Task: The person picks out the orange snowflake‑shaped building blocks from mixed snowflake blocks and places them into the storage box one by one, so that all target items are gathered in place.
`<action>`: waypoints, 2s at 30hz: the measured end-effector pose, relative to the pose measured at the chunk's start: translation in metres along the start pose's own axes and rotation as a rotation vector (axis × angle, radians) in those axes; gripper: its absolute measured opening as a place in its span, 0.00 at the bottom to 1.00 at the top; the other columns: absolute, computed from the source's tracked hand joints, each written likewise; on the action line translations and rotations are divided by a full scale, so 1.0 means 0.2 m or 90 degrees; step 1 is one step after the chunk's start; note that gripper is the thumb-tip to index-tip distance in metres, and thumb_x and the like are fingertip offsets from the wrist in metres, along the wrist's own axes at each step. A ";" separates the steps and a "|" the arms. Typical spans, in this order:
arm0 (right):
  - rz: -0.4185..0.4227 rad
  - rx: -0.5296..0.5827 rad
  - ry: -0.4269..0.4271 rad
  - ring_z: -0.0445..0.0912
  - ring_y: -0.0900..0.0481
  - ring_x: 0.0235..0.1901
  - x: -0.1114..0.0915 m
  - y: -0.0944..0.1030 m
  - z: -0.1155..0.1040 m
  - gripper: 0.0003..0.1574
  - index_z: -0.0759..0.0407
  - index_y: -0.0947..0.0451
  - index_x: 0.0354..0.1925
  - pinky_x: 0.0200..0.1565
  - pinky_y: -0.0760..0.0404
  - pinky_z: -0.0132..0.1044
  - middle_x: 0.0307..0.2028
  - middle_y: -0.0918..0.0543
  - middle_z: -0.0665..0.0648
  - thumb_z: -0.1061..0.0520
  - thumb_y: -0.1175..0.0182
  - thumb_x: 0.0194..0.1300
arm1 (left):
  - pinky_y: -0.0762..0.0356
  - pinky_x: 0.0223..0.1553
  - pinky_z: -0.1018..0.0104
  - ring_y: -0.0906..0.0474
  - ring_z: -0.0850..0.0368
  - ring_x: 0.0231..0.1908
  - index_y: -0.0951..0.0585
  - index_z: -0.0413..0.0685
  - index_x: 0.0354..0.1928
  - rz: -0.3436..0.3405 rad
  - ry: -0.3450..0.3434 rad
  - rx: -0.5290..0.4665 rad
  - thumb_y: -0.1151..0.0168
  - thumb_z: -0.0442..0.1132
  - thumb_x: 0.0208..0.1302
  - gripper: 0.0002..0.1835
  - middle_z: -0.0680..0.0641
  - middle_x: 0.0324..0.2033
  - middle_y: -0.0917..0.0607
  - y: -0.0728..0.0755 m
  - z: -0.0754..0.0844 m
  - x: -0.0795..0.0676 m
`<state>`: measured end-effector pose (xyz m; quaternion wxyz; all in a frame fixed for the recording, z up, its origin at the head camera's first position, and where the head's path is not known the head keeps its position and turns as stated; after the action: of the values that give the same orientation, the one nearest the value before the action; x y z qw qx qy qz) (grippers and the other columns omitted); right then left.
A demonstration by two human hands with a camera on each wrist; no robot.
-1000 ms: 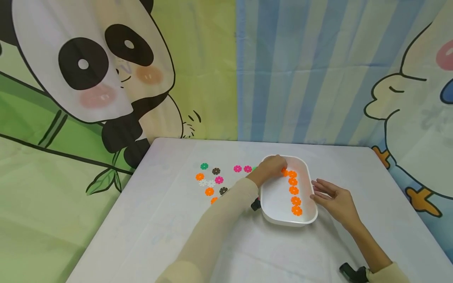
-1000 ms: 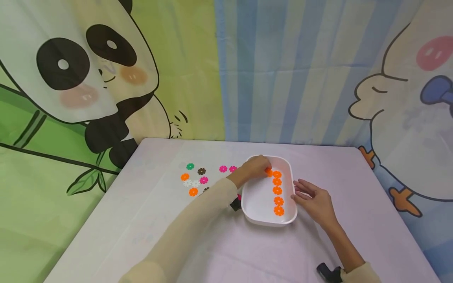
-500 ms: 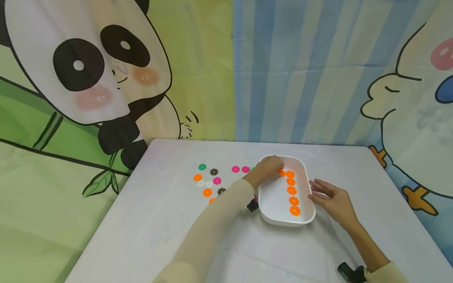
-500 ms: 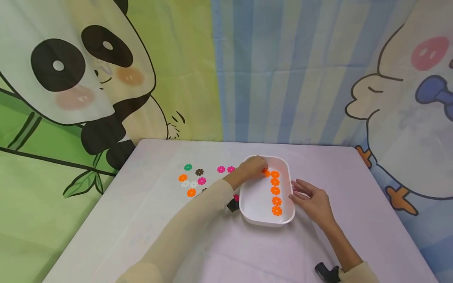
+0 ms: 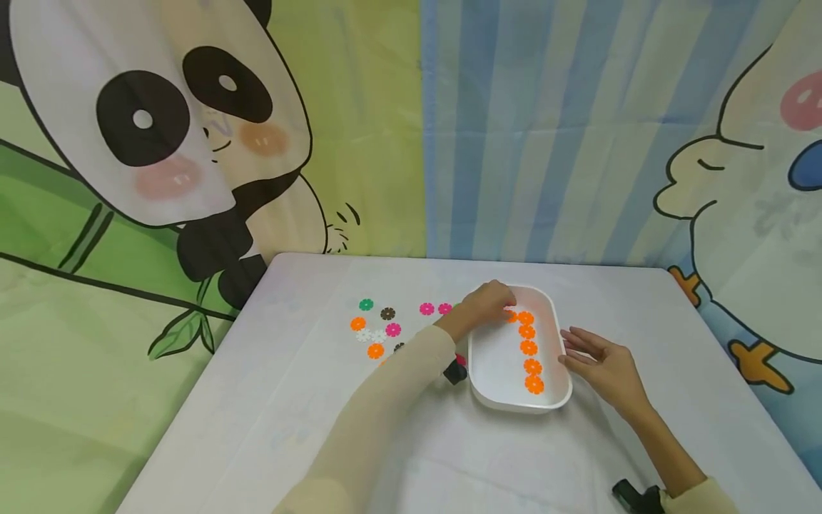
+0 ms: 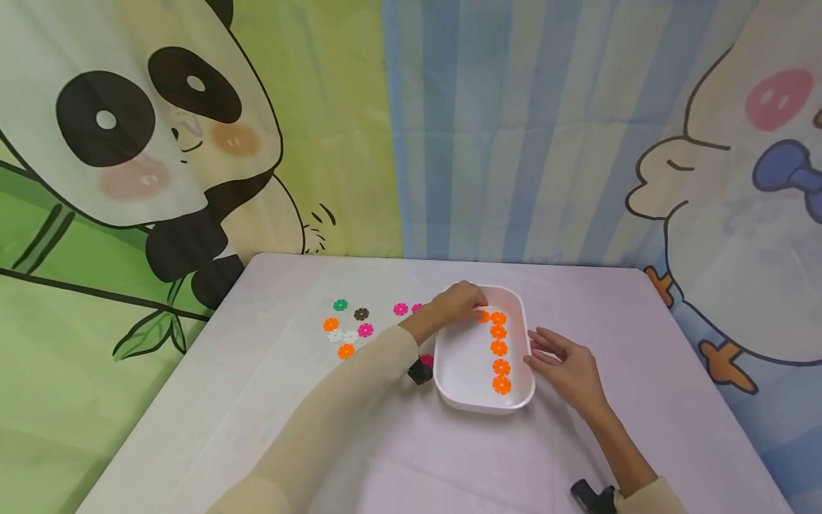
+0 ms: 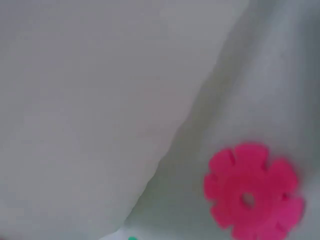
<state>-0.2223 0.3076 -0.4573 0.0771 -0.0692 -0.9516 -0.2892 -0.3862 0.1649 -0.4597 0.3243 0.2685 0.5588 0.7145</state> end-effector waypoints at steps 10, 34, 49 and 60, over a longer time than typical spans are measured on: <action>-0.003 0.008 0.003 0.31 0.19 0.46 -0.01 0.02 0.01 0.44 0.69 0.35 0.67 0.41 0.21 0.23 0.57 0.22 0.67 0.52 0.30 0.60 | 0.26 0.50 0.77 0.19 0.56 0.47 0.19 0.38 0.54 0.123 -0.088 -0.113 0.35 0.34 0.65 0.16 0.45 0.49 0.17 0.28 -0.22 -0.24; -0.016 0.014 0.016 0.24 0.22 0.44 0.00 -0.01 -0.02 0.43 0.70 0.35 0.67 0.40 0.22 0.22 0.57 0.22 0.68 0.52 0.30 0.60 | 0.21 0.50 0.62 0.19 0.54 0.43 0.15 0.39 0.47 -0.019 0.043 -0.092 0.33 0.29 0.59 0.13 0.46 0.43 0.14 0.19 -0.94 -1.12; -0.011 0.025 0.013 0.23 0.23 0.44 -0.01 -0.01 -0.02 0.43 0.70 0.35 0.67 0.41 0.22 0.22 0.57 0.23 0.68 0.53 0.31 0.61 | 0.24 0.55 0.59 0.21 0.53 0.49 0.15 0.45 0.51 -0.058 0.068 -0.065 0.29 0.33 0.58 0.17 0.50 0.47 0.14 0.18 -0.99 -1.22; -0.007 0.024 0.013 0.23 0.23 0.44 -0.01 -0.01 -0.01 0.43 0.71 0.35 0.66 0.41 0.22 0.22 0.57 0.23 0.69 0.53 0.31 0.61 | 0.23 0.54 0.59 0.20 0.53 0.47 0.15 0.44 0.49 -0.042 0.056 -0.071 0.29 0.33 0.58 0.16 0.50 0.45 0.14 0.19 -0.97 -1.24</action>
<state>-0.2203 0.3053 -0.4575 0.0867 -0.0591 -0.9565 -0.2723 -0.3777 -0.1527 -0.4724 0.3371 0.1998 0.5407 0.7444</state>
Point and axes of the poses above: each hand's wrist, its own x-axis towards the middle knuckle, its own y-axis out of the back of the hand, z = x × y, the point moved 8 cm from there along x, towards the middle knuckle
